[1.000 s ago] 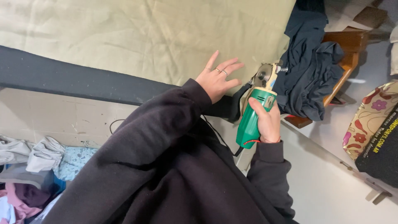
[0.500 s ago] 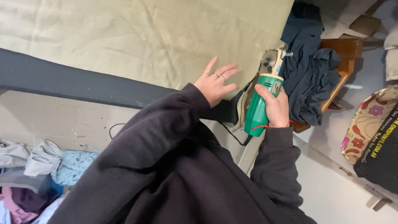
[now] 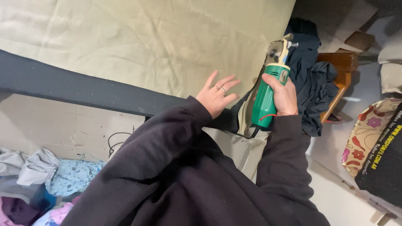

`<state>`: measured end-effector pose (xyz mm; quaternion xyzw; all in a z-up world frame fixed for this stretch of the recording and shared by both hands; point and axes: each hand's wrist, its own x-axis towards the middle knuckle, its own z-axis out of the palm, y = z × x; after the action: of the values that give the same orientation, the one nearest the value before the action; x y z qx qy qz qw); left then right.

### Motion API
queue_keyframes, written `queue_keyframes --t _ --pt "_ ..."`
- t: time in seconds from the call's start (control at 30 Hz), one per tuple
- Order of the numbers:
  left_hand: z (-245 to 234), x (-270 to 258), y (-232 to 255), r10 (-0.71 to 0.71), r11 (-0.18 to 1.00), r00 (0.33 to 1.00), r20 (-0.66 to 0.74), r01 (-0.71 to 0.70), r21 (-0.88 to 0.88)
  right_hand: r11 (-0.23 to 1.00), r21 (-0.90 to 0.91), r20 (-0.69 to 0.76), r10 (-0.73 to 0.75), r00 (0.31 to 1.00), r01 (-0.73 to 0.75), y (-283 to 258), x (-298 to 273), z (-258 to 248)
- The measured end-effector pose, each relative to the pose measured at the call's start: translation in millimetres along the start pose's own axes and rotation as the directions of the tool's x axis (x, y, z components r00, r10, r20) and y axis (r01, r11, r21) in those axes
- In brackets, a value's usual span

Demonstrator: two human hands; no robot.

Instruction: The person traces a pattern onto a piece of fabric using a pen and a measuring tape. They then use an electric rotary cutter to cut the fabric along the marked lines.

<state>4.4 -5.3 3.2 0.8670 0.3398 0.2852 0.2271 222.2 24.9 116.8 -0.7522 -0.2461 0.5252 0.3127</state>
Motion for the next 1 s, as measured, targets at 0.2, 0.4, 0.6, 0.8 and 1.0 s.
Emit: queue_keyframes --t 0.2,0.4,0.6,0.8,1.0 --pt "22 -10 19 -0.063 0.996 0.998 -0.015 0.062 -0.059 0.999 -0.001 0.035 -0.038 0.999 0.038 -9 17 -4" --pt "52 -34 71 -0.011 0.98 0.979 0.203 0.051 -0.193 0.988 -0.029 0.059 -0.147 0.987 0.149 -8 47 -13" --pt "11 -17 70 -0.027 0.949 0.896 0.444 0.163 -0.271 0.998 -0.05 0.013 -0.023 1.0 0.023 -38 53 -3" --pt "-26 -47 66 -0.118 0.861 0.88 0.459 0.321 -0.394 0.997 -0.045 0.049 -0.058 0.997 0.06 -48 75 -8" --pt "-39 -84 61 -0.252 0.717 0.869 0.426 0.463 -0.521 0.995 -0.06 0.076 -0.078 0.994 0.083 -57 83 -9"
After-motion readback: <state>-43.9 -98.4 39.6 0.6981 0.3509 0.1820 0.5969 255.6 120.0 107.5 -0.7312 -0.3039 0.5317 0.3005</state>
